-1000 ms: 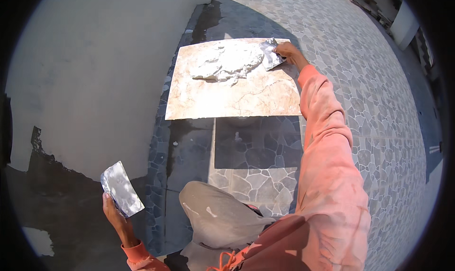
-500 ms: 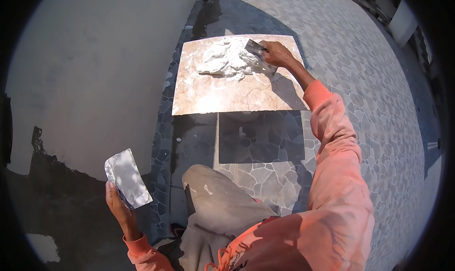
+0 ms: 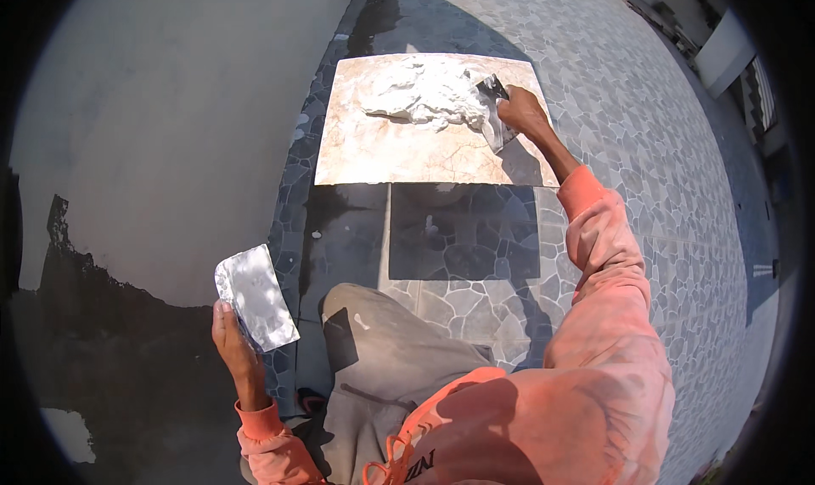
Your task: Apply putty or plaster to a wall using a spatula and a flat board.
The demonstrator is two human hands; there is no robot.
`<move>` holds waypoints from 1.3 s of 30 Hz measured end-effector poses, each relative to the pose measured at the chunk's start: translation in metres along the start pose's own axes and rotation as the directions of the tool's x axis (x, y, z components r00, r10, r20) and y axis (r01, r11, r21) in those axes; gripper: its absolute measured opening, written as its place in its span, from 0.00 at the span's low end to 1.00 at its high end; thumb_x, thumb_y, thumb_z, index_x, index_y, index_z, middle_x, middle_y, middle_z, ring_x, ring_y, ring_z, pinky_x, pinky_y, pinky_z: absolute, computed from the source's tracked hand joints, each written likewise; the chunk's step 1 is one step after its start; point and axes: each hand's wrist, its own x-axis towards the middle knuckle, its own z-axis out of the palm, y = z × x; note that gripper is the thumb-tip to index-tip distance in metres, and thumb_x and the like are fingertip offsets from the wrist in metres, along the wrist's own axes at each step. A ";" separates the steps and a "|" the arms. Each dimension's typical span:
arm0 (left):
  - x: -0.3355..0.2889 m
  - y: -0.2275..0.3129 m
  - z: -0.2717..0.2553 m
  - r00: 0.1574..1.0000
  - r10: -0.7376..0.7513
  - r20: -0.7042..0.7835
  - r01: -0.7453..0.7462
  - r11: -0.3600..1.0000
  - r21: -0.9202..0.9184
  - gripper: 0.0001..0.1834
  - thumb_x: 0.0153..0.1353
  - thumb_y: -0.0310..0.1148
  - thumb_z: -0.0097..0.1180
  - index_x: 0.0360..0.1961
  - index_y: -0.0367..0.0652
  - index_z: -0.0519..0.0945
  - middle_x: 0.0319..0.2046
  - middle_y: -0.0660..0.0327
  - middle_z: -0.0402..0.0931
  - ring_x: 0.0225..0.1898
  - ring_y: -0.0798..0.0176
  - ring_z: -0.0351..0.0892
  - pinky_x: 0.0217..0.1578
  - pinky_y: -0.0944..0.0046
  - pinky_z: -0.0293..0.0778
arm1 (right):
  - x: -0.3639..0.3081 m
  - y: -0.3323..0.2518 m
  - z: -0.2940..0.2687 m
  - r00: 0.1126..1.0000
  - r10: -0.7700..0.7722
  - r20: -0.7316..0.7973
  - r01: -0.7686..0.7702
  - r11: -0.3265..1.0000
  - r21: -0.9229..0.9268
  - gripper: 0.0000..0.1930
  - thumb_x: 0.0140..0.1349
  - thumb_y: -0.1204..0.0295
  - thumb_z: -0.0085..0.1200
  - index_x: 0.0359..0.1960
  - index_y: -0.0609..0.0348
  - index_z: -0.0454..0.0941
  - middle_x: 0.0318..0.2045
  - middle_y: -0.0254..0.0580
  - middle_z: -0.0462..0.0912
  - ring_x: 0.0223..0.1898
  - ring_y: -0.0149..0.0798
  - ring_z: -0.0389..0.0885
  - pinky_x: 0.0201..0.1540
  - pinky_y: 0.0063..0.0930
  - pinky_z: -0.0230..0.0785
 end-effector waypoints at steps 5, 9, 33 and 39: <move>-0.008 0.006 0.001 0.997 -0.031 -0.075 0.024 0.995 -0.094 0.13 0.72 0.35 0.39 0.41 0.36 0.72 0.35 0.66 0.72 0.37 0.75 0.68 0.40 0.72 0.66 | -0.007 0.042 0.017 0.996 0.082 0.016 -0.084 0.991 0.103 0.15 0.51 0.71 0.45 0.25 0.79 0.74 0.17 0.47 0.74 0.20 0.35 0.73 0.22 0.37 0.62; -0.009 0.007 -0.003 0.998 -0.017 -0.068 0.011 0.997 -0.082 0.13 0.71 0.36 0.39 0.40 0.36 0.72 0.35 0.66 0.73 0.36 0.75 0.69 0.40 0.72 0.66 | -0.015 0.033 0.034 0.933 0.332 0.135 -0.350 0.761 0.546 0.10 0.55 0.77 0.46 0.28 0.76 0.76 0.23 0.44 0.77 0.22 0.35 0.76 0.23 0.34 0.67; 0.049 -0.012 0.114 0.977 -0.167 0.135 0.205 0.911 -0.359 0.13 0.69 0.31 0.41 0.46 0.32 0.72 0.34 0.61 0.76 0.34 0.72 0.75 0.39 0.70 0.70 | -0.012 -0.016 0.020 0.983 -0.057 0.173 -0.153 0.260 0.954 0.12 0.67 0.76 0.43 0.51 0.59 0.69 0.38 0.36 0.77 0.35 0.33 0.79 0.40 0.35 0.75; 0.064 -0.014 0.198 0.884 -0.392 0.256 0.467 0.772 -0.430 0.13 0.69 0.36 0.40 0.48 0.42 0.72 0.38 0.60 0.77 0.35 0.65 0.80 0.34 0.58 0.76 | -0.062 -0.051 0.006 0.991 -0.131 -0.032 0.066 0.265 0.962 0.13 0.67 0.75 0.45 0.52 0.60 0.71 0.38 0.35 0.79 0.36 0.29 0.78 0.42 0.29 0.74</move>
